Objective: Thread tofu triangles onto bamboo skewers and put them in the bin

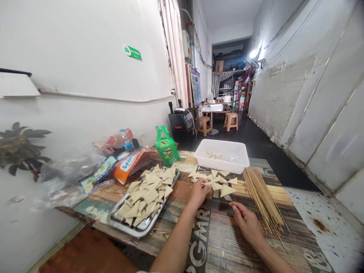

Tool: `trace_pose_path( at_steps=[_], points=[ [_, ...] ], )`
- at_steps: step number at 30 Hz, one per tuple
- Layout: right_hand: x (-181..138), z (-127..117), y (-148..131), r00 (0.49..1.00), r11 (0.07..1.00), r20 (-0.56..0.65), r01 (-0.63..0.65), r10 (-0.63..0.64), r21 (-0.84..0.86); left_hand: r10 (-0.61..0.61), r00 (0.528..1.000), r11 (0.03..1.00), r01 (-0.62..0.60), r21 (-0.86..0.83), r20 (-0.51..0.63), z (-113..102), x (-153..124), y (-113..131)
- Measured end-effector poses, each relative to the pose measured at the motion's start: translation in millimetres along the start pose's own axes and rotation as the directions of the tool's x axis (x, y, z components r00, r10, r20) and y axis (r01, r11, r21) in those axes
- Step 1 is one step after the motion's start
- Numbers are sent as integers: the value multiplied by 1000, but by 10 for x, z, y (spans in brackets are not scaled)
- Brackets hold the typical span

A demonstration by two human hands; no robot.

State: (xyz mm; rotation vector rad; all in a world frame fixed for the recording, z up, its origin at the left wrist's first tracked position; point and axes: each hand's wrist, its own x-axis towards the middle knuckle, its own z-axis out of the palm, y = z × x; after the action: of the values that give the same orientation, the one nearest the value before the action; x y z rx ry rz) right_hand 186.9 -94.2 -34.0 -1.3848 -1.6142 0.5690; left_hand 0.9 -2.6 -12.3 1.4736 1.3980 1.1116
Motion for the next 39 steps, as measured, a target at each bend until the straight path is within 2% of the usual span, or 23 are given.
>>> trace_pose_path(
  at_steps=[3, 6, 11, 15, 23, 29, 39],
  points=[
    [0, -6, -27, 1000, 1000, 22, 22, -22, -9, -112, 994, 922, 104, -373, 0, 8, 47, 13],
    [-3, -13, -50, 996, 998, 74, 56, -55, -12, -216, 975, 777, 200, -598, 46, -43, 73, 43],
    [-41, -6, -55, 978, 999, 204, 47, -42, -20, -288, 944, 553, 300, -777, 160, -134, 88, 79],
    [-74, -10, -59, 964, 999, 264, 32, -26, -21, -336, 931, 440, 288, -851, 141, -151, 87, 108],
    [-77, -27, -65, 952, 999, 305, 24, -13, -31, -423, 905, 365, 226, -903, 56, -192, 127, 59],
    [-87, -35, -105, 949, 999, 316, 12, 1, -38, -465, 884, 375, 235, -897, 37, -197, 172, -8],
    [-93, -40, -103, 948, 998, 319, 21, -3, -54, -456, 889, 387, 236, -891, 37, -185, 168, -7]
  ],
)
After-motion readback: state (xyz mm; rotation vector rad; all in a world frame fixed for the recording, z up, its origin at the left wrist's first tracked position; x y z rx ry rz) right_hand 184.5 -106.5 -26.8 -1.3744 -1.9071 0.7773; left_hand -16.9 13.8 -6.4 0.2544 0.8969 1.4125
